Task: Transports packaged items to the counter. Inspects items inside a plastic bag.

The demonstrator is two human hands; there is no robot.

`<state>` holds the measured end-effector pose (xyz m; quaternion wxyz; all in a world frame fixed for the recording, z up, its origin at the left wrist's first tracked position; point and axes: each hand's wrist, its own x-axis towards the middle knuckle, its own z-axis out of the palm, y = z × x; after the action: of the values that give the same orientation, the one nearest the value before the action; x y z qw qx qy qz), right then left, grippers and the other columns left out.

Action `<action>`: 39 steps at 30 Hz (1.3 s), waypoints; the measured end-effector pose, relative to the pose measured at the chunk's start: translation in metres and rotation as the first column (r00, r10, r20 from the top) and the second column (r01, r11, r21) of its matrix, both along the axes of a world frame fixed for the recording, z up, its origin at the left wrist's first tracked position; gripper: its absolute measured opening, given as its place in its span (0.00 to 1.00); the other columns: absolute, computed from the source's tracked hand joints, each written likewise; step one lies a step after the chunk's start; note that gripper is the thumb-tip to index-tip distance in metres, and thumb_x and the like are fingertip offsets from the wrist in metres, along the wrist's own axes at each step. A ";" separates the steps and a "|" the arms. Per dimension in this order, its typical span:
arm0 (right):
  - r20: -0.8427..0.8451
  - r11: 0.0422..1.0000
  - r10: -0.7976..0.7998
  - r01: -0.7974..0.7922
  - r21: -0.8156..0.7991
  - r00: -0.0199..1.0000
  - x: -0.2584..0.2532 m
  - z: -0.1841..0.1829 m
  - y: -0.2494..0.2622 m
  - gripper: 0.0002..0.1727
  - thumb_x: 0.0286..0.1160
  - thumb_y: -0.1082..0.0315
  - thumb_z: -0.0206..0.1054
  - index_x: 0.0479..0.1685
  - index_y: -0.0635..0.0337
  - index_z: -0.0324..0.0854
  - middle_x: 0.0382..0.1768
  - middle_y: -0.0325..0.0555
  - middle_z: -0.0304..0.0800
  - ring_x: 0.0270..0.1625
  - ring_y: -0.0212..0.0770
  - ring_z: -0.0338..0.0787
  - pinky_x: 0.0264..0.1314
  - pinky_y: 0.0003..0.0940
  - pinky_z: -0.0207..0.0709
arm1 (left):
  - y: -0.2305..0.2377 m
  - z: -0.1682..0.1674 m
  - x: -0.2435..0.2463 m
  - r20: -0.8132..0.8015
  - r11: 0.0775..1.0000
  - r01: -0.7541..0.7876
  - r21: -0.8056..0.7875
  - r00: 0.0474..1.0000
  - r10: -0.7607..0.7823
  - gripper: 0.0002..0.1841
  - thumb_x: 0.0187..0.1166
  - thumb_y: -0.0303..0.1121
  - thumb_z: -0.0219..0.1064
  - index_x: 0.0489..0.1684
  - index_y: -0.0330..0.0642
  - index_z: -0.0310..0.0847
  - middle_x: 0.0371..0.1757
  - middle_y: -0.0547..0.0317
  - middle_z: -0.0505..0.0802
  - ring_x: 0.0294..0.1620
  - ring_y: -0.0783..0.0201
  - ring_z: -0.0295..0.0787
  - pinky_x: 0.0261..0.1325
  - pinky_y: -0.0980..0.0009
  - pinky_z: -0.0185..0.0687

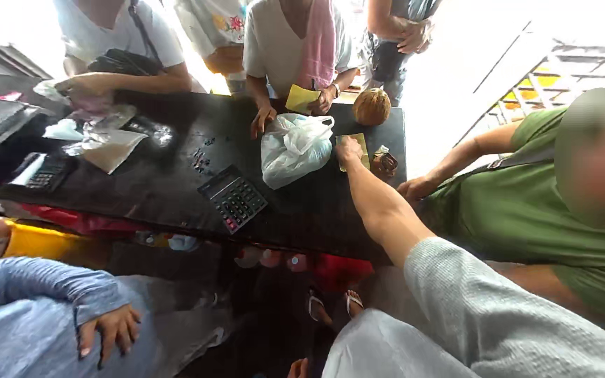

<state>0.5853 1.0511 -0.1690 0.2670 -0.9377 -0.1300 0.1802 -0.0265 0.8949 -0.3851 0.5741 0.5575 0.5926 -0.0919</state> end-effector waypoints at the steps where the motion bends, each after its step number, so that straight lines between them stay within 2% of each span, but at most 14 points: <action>1: 0.013 0.999 0.019 -0.018 -0.026 1.000 -0.001 0.001 0.001 0.24 0.80 0.54 0.65 0.67 0.62 0.84 0.71 0.64 0.83 0.75 0.67 0.80 0.69 0.74 0.70 | 0.012 -0.002 0.000 0.008 0.999 0.033 0.000 0.999 -0.033 0.22 0.90 0.40 0.60 0.66 0.27 0.80 0.60 0.32 0.90 0.62 0.44 0.88 0.70 0.47 0.79; 3: 0.045 0.999 -0.032 0.033 -0.022 0.998 0.003 0.002 0.004 0.24 0.77 0.52 0.68 0.62 0.63 0.86 0.66 0.63 0.86 0.71 0.65 0.83 0.66 0.72 0.74 | 0.039 -0.006 0.001 0.032 0.998 0.069 -0.001 0.997 -0.069 0.21 0.89 0.41 0.61 0.65 0.28 0.81 0.57 0.33 0.90 0.60 0.45 0.88 0.68 0.46 0.80; 7: 0.062 0.968 -0.248 0.246 0.037 0.967 0.023 0.002 0.006 0.33 0.79 0.56 0.66 0.81 0.64 0.68 0.68 0.68 0.83 0.70 0.67 0.85 0.67 0.67 0.78 | 0.087 -0.012 0.004 0.075 0.998 0.055 -0.020 0.996 -0.053 0.21 0.89 0.41 0.62 0.65 0.30 0.80 0.53 0.35 0.91 0.52 0.46 0.91 0.58 0.45 0.86; 10: 0.226 0.915 -0.403 0.398 0.068 0.887 0.013 -0.003 0.001 0.32 0.75 0.60 0.67 0.80 0.63 0.70 0.72 0.72 0.77 0.67 0.69 0.85 0.63 0.67 0.79 | 0.107 -0.008 0.006 0.083 0.997 0.069 -0.020 0.994 -0.067 0.21 0.89 0.41 0.61 0.65 0.30 0.79 0.51 0.36 0.91 0.48 0.47 0.91 0.54 0.47 0.87; 13: -0.200 0.941 -0.330 0.304 -0.152 0.923 -0.040 0.104 -0.001 0.41 0.84 0.62 0.64 0.92 0.69 0.48 0.89 0.71 0.52 0.89 0.64 0.62 0.86 0.59 0.59 | 0.119 -0.008 0.002 0.080 0.993 0.108 -0.036 0.991 -0.105 0.21 0.87 0.40 0.64 0.67 0.29 0.79 0.54 0.34 0.91 0.53 0.45 0.91 0.59 0.45 0.86; 15: -0.235 0.942 -0.320 0.281 -0.184 0.918 -0.038 0.107 0.000 0.41 0.83 0.63 0.65 0.90 0.72 0.49 0.88 0.70 0.57 0.90 0.62 0.61 0.88 0.56 0.58 | 0.124 -0.012 -0.001 0.059 0.986 0.164 -0.026 0.985 -0.162 0.22 0.85 0.39 0.67 0.67 0.29 0.79 0.56 0.33 0.91 0.56 0.43 0.91 0.62 0.44 0.85; 18: 0.101 0.912 -0.406 0.410 -0.020 0.908 0.013 -0.002 -0.002 0.37 0.68 0.61 0.74 0.77 0.70 0.70 0.72 0.70 0.79 0.75 0.67 0.79 0.73 0.69 0.71 | 0.126 -0.020 -0.006 0.043 0.980 0.197 -0.019 0.980 -0.196 0.23 0.83 0.38 0.70 0.68 0.29 0.79 0.56 0.34 0.91 0.54 0.44 0.92 0.62 0.45 0.86; 21: -0.064 0.927 -0.375 0.372 -0.046 0.925 0.033 -0.009 -0.012 0.31 0.77 0.57 0.66 0.78 0.61 0.72 0.75 0.64 0.78 0.78 0.63 0.77 0.71 0.69 0.70 | 0.124 -0.024 -0.009 0.036 0.986 0.166 -0.009 0.985 -0.166 0.23 0.82 0.38 0.71 0.67 0.30 0.79 0.54 0.36 0.92 0.52 0.46 0.92 0.59 0.47 0.87; 25: 0.114 0.931 -0.335 0.309 0.197 0.935 0.004 0.010 -0.024 0.23 0.80 0.54 0.62 0.65 0.59 0.84 0.64 0.63 0.87 0.70 0.64 0.84 0.67 0.70 0.72 | 0.114 -0.014 -0.001 0.019 0.985 0.171 -0.024 0.985 -0.171 0.24 0.82 0.41 0.71 0.69 0.33 0.78 0.56 0.38 0.92 0.54 0.47 0.92 0.59 0.47 0.86; 29: 0.326 0.879 -0.122 -0.050 0.474 0.937 -0.097 0.079 -0.053 0.22 0.86 0.53 0.61 0.57 0.64 0.85 0.45 0.60 0.91 0.49 0.55 0.91 0.56 0.59 0.82 | 0.107 0.009 0.033 0.072 0.978 0.208 0.020 0.975 -0.209 0.24 0.83 0.43 0.69 0.69 0.34 0.80 0.58 0.40 0.92 0.58 0.49 0.91 0.66 0.48 0.84; 32: 0.289 0.689 0.227 -0.363 0.627 0.930 -0.165 0.076 -0.064 0.15 0.87 0.59 0.63 0.51 0.64 0.85 0.38 0.49 0.92 0.37 0.39 0.91 0.44 0.44 0.87 | 0.110 0.069 0.081 0.355 0.991 -0.082 0.105 0.934 0.040 0.20 0.88 0.39 0.62 0.68 0.33 0.80 0.59 0.44 0.92 0.58 0.53 0.92 0.63 0.52 0.88; 35: -0.001 0.574 0.556 -0.383 0.724 0.831 -0.214 0.047 -0.058 0.13 0.86 0.60 0.64 0.47 0.61 0.86 0.26 0.42 0.85 0.21 0.32 0.79 0.25 0.32 0.78 | 0.123 0.144 0.130 0.735 0.904 -0.419 -0.084 0.587 0.340 0.30 0.91 0.50 0.51 0.80 0.34 0.69 0.69 0.46 0.89 0.67 0.50 0.88 0.64 0.50 0.87; 37: -0.098 0.512 0.678 -0.373 0.774 0.728 -0.240 0.041 -0.052 0.13 0.86 0.60 0.64 0.47 0.60 0.86 0.24 0.40 0.84 0.18 0.30 0.74 0.21 0.29 0.73 | 0.137 0.183 0.146 0.843 0.899 -0.399 -0.181 0.408 0.351 0.51 0.75 0.72 0.59 0.89 0.38 0.55 0.76 0.45 0.83 0.73 0.46 0.84 0.66 0.44 0.86; 39: -0.104 0.463 0.734 -0.382 0.800 0.671 -0.256 0.042 -0.047 0.12 0.86 0.60 0.64 0.45 0.60 0.86 0.24 0.39 0.85 0.17 0.29 0.74 0.20 0.27 0.72 | 0.139 0.211 0.149 0.879 0.899 -0.413 -0.146 0.363 0.310 0.43 0.78 0.64 0.64 0.78 0.34 0.64 0.63 0.44 0.90 0.61 0.48 0.91 0.58 0.50 0.91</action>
<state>0.3298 1.0042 -0.1275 0.5570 -0.5850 -0.4351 0.3978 0.1228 1.0340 -0.1745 0.7737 0.4057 0.3165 0.3696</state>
